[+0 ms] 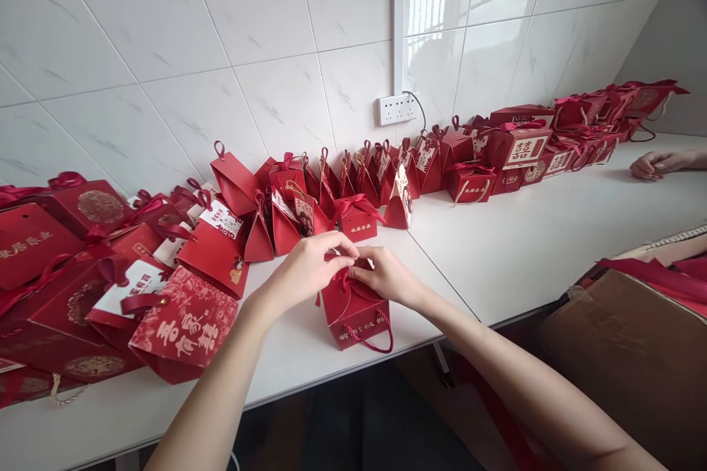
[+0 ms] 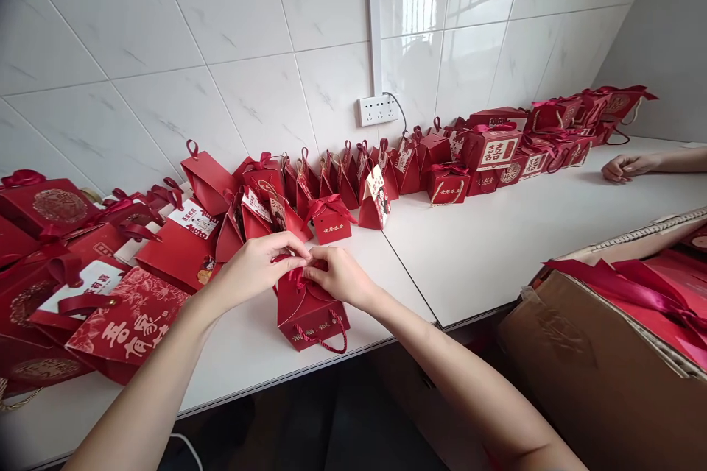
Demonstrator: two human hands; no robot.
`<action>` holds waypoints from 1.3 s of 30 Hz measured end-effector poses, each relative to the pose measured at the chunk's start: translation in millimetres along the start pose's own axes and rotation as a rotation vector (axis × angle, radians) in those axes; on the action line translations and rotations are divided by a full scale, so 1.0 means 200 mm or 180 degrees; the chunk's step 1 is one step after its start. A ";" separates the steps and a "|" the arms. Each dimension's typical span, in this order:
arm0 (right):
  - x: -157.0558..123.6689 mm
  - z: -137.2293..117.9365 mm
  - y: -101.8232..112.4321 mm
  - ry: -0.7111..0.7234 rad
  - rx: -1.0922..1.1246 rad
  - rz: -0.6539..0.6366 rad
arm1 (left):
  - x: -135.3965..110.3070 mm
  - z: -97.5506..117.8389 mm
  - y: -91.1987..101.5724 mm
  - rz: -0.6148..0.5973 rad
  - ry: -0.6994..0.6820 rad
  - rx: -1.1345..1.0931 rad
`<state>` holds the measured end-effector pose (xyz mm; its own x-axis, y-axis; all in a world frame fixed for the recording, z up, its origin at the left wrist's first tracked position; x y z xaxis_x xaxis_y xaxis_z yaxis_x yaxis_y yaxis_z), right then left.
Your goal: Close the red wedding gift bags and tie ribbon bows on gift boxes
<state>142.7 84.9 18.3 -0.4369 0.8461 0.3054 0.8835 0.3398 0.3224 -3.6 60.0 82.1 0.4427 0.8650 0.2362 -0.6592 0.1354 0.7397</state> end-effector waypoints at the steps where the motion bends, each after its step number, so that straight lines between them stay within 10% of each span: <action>1: 0.00 0.00 0.00 0.0005 0.0029 -0.0020 | 0.01 -0.03 -0.01 0.0070 0.0024 -0.0125; 12: 0.01 0.06 -0.02 0.0036 0.0584 0.0002 | 0.00 -0.24 -0.09 0.0754 0.0132 -0.0915; 29: -0.02 0.04 -0.03 -0.0223 0.0520 0.0234 | -0.16 -0.16 -0.13 0.0716 0.0492 -0.0470; 39: -0.03 0.02 -0.01 0.0225 0.0193 0.0155 | -0.14 -0.18 -0.19 0.0518 0.0820 -0.2145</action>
<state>144.9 80.3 13.0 -0.4020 0.8318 0.3827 0.9117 0.3249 0.2513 -12.9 48.3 25.0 0.2054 0.9743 0.0931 -0.9714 0.1913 0.1409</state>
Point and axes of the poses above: each hand's wrist, its own x-axis towards the middle knuckle, its own y-axis out of the back of the hand, z = x × y, the point moved 2 cm from there along x, towards the middle knuckle, and after that the axes turned 5 degrees about -y, right-handed, at the moved point
